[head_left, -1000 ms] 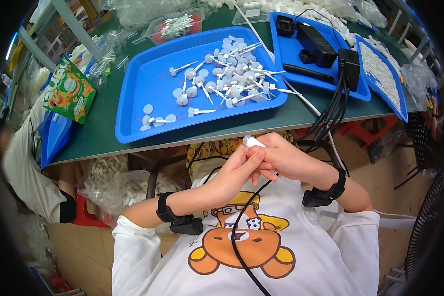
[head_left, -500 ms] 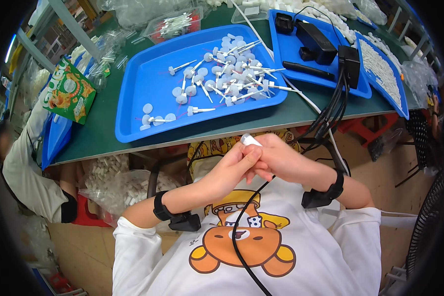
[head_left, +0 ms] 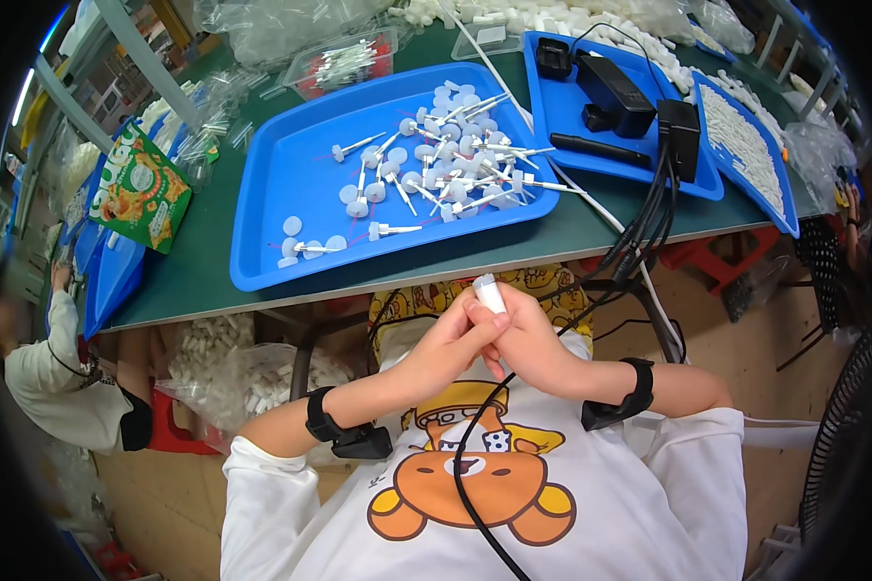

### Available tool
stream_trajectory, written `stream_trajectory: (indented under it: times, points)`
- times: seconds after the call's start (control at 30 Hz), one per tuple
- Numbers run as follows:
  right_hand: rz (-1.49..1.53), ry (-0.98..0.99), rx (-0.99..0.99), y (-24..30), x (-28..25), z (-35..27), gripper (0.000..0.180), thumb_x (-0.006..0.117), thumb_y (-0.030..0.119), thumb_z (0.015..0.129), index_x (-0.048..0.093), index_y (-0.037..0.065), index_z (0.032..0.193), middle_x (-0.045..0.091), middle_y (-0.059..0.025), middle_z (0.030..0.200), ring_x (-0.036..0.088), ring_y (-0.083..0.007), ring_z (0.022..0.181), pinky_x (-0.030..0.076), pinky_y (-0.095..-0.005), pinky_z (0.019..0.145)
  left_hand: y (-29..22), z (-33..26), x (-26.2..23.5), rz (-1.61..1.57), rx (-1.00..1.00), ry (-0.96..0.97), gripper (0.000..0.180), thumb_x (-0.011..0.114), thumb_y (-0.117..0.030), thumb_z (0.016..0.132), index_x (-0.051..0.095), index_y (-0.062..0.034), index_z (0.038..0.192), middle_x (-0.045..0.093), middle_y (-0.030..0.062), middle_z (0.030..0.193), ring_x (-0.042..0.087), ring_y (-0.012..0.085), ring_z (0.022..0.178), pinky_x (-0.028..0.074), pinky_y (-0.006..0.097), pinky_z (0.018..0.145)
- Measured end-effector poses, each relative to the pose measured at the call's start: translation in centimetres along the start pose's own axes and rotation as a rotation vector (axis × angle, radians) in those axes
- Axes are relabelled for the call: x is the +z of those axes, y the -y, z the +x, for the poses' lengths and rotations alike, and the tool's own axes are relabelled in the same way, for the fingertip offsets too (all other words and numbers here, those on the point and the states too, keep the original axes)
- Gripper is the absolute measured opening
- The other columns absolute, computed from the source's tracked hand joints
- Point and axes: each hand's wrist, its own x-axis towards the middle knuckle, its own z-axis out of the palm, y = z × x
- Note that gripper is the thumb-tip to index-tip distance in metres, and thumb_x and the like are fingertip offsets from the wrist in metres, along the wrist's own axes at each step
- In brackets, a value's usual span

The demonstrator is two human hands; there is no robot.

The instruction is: The person repeatedly picks up small white plastic components and thin sticks from blue trays, inserts the sticks into the components, and places the assembled units back into a tray. The person handles the items one at a time throughout the clip.

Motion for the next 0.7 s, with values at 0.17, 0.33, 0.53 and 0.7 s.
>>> stream_trajectory:
  times: [0.17,0.33,0.53,0.7]
  points:
    - [-0.079,-0.011,0.024,0.0,-0.4,0.4,0.015,0.043,0.013,0.089,0.046,-0.001,0.093,0.056,-0.0082,0.071,0.052,-0.0109,0.047,0.038,-0.0235,0.038,0.8,0.6,-0.1,-0.012,0.017,-0.05,0.027,0.041,-0.03,0.096,0.04,-0.0069,0.108,0.055,0.0041,0.083,0.059,0.0108,0.064,0.033,0.019,0.051]
    - [-0.183,0.044,0.053,0.6,-0.9,0.9,0.015,0.042,0.013,0.087,0.049,-0.001,0.088,0.054,-0.0059,0.064,0.049,-0.0093,0.044,0.035,-0.0228,0.036,0.7,0.7,-0.2,-0.084,-0.011,-0.066,0.026,0.042,-0.031,0.096,0.04,-0.0069,0.106,0.056,0.0037,0.083,0.059,0.01,0.068,0.034,0.019,0.051]
    - [-0.166,0.025,0.047,0.1,-0.8,0.9,0.026,0.042,0.023,0.094,0.052,0.0,0.086,0.053,-0.0036,0.058,0.045,-0.006,0.041,0.035,-0.0199,0.037,0.7,0.7,-0.6,-0.077,-0.017,-0.003,0.028,0.043,-0.031,0.095,0.039,-0.0071,0.11,0.055,0.0043,0.089,0.057,0.0108,0.075,0.036,0.021,0.056]
    - [-0.306,0.017,-0.039,2.5,0.0,-0.9,0.021,0.05,0.017,0.088,0.047,-0.001,0.099,0.059,-0.0095,0.081,0.061,-0.0147,0.063,0.046,-0.0269,0.05,-0.4,-0.9,-0.6,0.084,0.124,0.113,0.05,0.047,-0.026,0.094,0.026,-0.0063,0.136,0.05,0.0083,0.107,0.054,0.013,0.096,0.043,0.027,0.073]
